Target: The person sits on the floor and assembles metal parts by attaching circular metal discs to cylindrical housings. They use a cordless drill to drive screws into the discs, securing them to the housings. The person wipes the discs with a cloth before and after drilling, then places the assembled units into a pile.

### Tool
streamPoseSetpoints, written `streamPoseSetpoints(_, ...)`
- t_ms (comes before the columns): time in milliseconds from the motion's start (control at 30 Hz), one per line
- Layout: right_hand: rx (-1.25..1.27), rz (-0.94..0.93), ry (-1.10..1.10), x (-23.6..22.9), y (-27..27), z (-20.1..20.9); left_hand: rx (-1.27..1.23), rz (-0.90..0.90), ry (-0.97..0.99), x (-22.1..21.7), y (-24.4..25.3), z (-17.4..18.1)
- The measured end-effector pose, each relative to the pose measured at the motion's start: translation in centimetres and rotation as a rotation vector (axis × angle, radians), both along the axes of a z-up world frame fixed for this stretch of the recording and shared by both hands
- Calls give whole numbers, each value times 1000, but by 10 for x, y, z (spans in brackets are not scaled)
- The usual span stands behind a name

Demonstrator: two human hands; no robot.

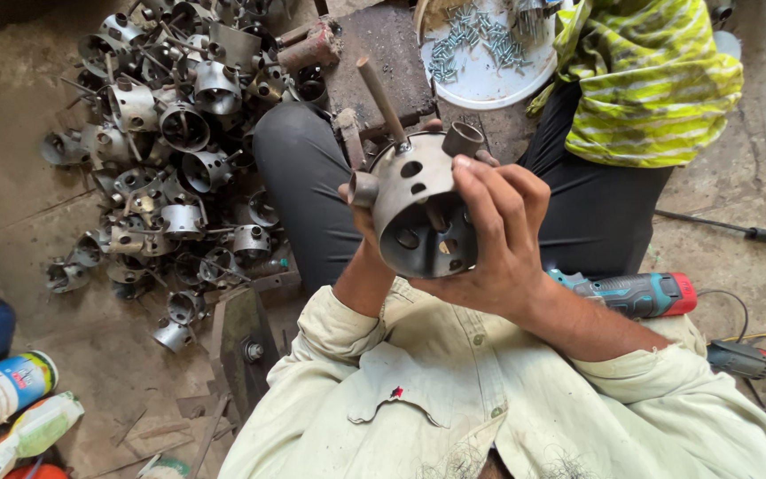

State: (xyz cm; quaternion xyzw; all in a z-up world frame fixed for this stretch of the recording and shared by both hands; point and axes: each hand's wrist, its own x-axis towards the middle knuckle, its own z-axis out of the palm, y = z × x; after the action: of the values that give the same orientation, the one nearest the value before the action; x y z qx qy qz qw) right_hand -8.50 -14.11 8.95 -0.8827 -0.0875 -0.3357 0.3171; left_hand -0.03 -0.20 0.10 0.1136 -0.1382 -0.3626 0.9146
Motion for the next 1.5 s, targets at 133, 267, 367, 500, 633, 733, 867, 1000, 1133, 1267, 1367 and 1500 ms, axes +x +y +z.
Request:
streamPoseSetpoints(133,-17,23,-69,-5,0,-4,-126,-96,9,-5,-5,6)
streamPoseSetpoints(267,-29,3,-121,-8,4,-10,-46,-115,160,-14,-1,5)
streamPoseSetpoints(367,-20,5,-152,-10,6,-14,-78,-184,194,-17,2,-3)
streamPoseSetpoints(500,9,5,-179,-14,7,-19,12,-230,235,-17,10,-10)
streamPoseSetpoints(633,12,15,-194,-14,7,-23,15,-234,297,-15,9,-10)
streamPoseSetpoints(733,17,22,-179,-14,4,-24,-85,-232,181,-14,7,-11)
streamPoseSetpoints(867,-1,40,-204,-14,2,-25,27,-263,240,-11,8,-12)
streamPoseSetpoints(1000,8,26,-223,-16,6,-26,63,-224,222,-16,9,-5)
streamPoseSetpoints(1133,35,46,-175,-14,3,-21,-28,-187,40,-17,4,19)
streamPoseSetpoints(1267,209,73,-77,-13,-12,-5,206,-51,-5,-19,1,47)
streamPoseSetpoints(1367,235,35,-111,-13,-12,7,291,19,-32,-23,-3,62)
streamPoseSetpoints(1500,303,-32,-290,-12,3,9,116,-44,82,-31,-12,71)
